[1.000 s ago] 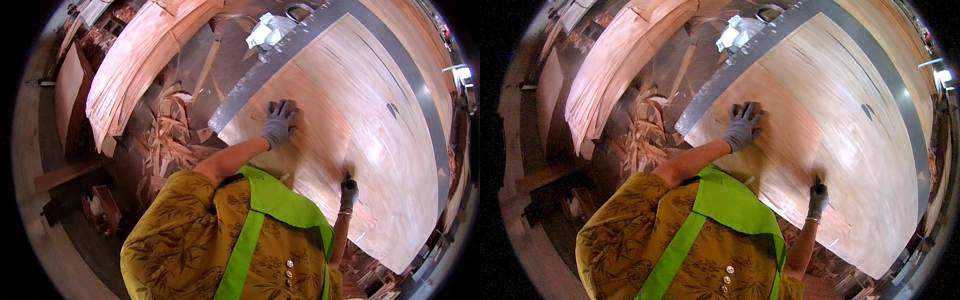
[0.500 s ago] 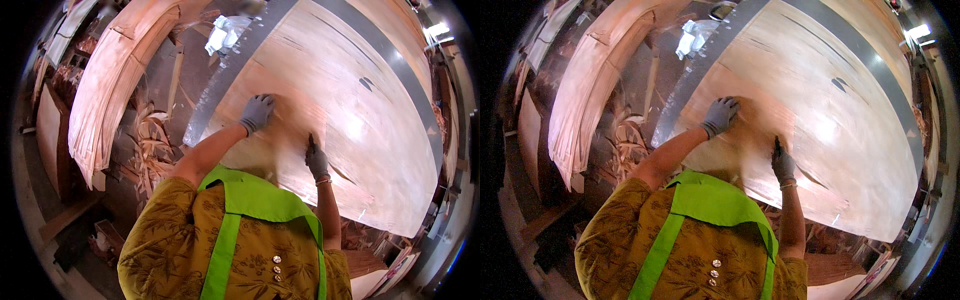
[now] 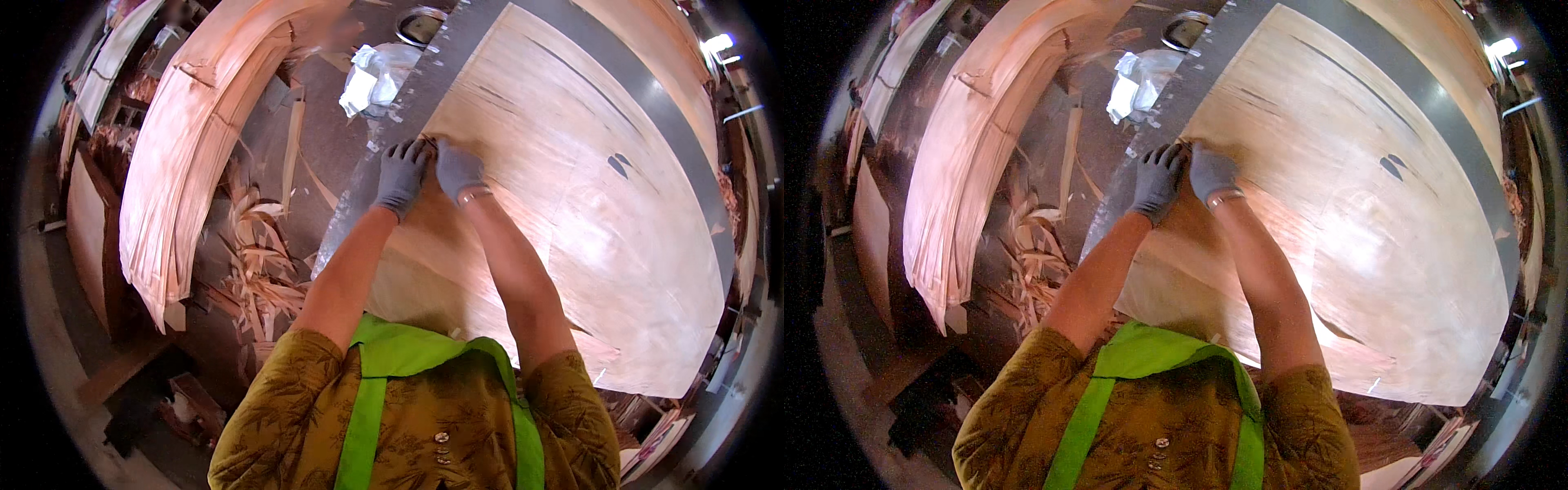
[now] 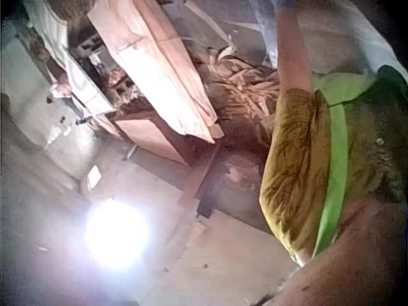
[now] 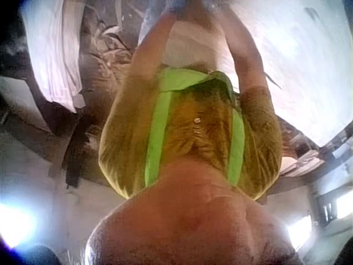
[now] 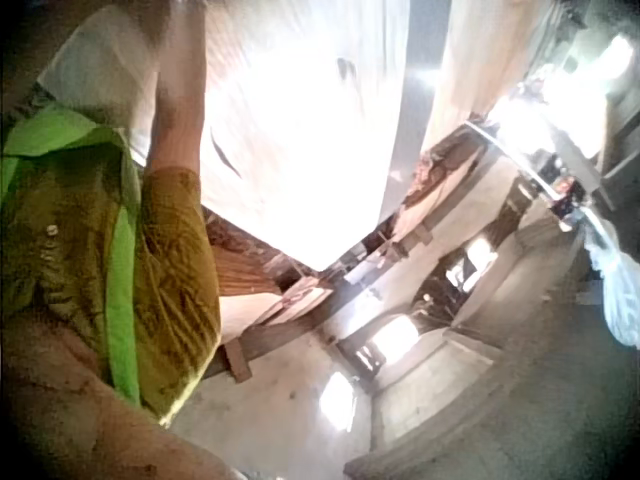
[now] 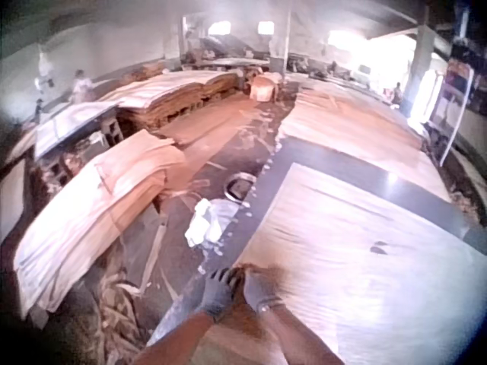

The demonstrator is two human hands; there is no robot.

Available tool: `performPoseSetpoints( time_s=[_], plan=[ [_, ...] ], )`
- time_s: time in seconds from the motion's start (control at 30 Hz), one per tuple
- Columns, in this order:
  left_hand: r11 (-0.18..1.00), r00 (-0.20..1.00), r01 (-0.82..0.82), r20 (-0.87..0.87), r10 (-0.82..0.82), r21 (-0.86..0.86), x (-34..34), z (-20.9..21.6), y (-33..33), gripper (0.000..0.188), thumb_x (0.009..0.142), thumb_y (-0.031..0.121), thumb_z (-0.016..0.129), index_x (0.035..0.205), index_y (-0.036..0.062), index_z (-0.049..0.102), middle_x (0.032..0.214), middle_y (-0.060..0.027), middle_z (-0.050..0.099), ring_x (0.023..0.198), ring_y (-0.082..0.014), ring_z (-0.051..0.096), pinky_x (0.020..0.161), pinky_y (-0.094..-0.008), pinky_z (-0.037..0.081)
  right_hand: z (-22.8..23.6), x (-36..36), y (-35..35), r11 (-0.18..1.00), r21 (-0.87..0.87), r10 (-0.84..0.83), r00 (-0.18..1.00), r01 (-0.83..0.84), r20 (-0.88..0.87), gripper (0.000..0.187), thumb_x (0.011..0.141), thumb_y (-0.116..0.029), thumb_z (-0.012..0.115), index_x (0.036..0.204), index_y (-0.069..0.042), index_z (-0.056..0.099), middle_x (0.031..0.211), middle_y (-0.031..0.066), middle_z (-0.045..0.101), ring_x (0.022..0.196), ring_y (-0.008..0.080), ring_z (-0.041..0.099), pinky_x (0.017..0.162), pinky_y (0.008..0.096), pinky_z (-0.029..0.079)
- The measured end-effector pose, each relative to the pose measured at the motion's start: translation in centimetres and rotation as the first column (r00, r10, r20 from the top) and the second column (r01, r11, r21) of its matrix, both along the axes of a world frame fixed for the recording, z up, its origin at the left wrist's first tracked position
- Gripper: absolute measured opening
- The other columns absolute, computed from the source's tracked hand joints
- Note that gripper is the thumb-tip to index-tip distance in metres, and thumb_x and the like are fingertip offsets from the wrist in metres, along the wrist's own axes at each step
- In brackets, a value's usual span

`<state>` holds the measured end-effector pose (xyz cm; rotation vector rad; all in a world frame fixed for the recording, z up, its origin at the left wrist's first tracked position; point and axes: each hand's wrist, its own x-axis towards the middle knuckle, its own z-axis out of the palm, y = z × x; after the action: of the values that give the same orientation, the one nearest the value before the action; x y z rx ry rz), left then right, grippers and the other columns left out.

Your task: The person picks up thin wood veneer sheets, places them onto a larger surface, and uses a utility knife to trim them and white tape to join or patch pieces.

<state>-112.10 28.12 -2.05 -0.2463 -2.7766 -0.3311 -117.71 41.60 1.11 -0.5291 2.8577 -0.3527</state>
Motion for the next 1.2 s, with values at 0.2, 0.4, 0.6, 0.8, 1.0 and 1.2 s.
performPoseSetpoints(
  time_s=[0.2, 0.4, 0.6, 0.8, 1.0, 1.2],
  plan=[
    [0.998, 0.995, -0.038, 0.098, 0.033, 0.054, -0.2, 0.3, -0.3, 0.042, 0.078, 0.017, 0.051, 0.119, 0.0090, 0.054, 0.126, -0.0089, 0.052, 0.114, -0.0266, 0.047, 0.098, -0.0428, 0.031, 1.0, -1.7, -1.9, 1.000, 0.017, -0.009, 0.999, 0.008, 0.051, 0.026, 0.086, -0.019, 0.043, 0.097, -0.006, 0.063, 0.091, 0.0162, 0.067, 0.084, 0.0328, 0.066, 0.069, 0.0471, 0.051],
    [0.998, 0.999, -0.006, 0.046, 0.009, -0.060, -0.2, 2.1, 0.1, 0.038, 0.080, 0.022, 0.052, 0.115, 0.0101, 0.058, 0.125, -0.0063, 0.052, 0.115, -0.0252, 0.046, 0.097, -0.0433, 0.032, 1.3, 0.6, 5.7, 0.996, 0.090, 0.013, 0.991, -0.024, 0.130, 0.021, 0.087, -0.018, 0.044, 0.095, -0.004, 0.057, 0.083, 0.0193, 0.066, 0.078, 0.0354, 0.065, 0.064, 0.0477, 0.051],
    [0.985, 0.984, 0.006, 0.175, 0.025, -0.174, 0.2, 1.9, 5.2, 0.054, 0.083, 0.033, 0.052, 0.130, 0.0060, 0.043, 0.140, -0.0111, 0.036, 0.129, -0.0298, 0.031, 0.107, -0.0461, 0.020, 1.4, 1.9, 11.4, 0.992, 0.125, 0.025, 0.998, -0.032, 0.052, 0.022, 0.085, -0.018, 0.047, 0.099, -0.006, 0.059, 0.083, 0.0171, 0.066, 0.076, 0.0332, 0.066, 0.063, 0.0456, 0.052],
    [0.982, 0.965, 0.166, 0.188, -0.181, 0.094, 2.4, 1.1, 9.8, 0.061, 0.084, 0.035, 0.051, 0.137, 0.0096, 0.035, 0.143, -0.0188, 0.027, 0.134, -0.0342, 0.023, 0.110, -0.0492, 0.013, 2.4, 3.8, 16.4, 0.991, 0.133, 0.020, 0.996, -0.031, 0.088, 0.023, 0.087, -0.021, 0.046, 0.100, -0.006, 0.056, 0.083, 0.0178, 0.066, 0.076, 0.0344, 0.065, 0.063, 0.0468, 0.051],
    [0.981, 0.973, 0.193, 0.124, -0.194, 0.026, 2.2, 1.5, 10.1, 0.048, 0.085, 0.036, 0.050, 0.130, 0.0197, 0.048, 0.140, -0.0238, 0.030, 0.131, -0.0377, 0.026, 0.108, -0.0509, 0.016, 2.4, 7.1, 26.8, 0.965, 0.244, -0.120, 0.989, 0.097, 0.084, 0.025, 0.091, -0.026, 0.043, 0.105, -0.008, 0.053, 0.081, 0.0184, 0.065, 0.071, 0.0359, 0.063, 0.064, 0.0465, 0.049],
    [0.981, 0.975, 0.193, 0.107, -0.195, 0.033, 2.1, 1.2, 10.2, 0.048, 0.085, 0.037, 0.050, 0.129, 0.0194, 0.049, 0.139, -0.0241, 0.030, 0.130, -0.0378, 0.026, 0.108, -0.0509, 0.016, 4.9, 4.0, 25.7, 0.862, 0.486, 0.020, 0.968, -0.143, 0.249, 0.025, 0.088, -0.026, 0.046, 0.094, -0.006, 0.060, 0.080, 0.0168, 0.065, 0.073, 0.0337, 0.064, 0.064, 0.0460, 0.049]
  ],
)
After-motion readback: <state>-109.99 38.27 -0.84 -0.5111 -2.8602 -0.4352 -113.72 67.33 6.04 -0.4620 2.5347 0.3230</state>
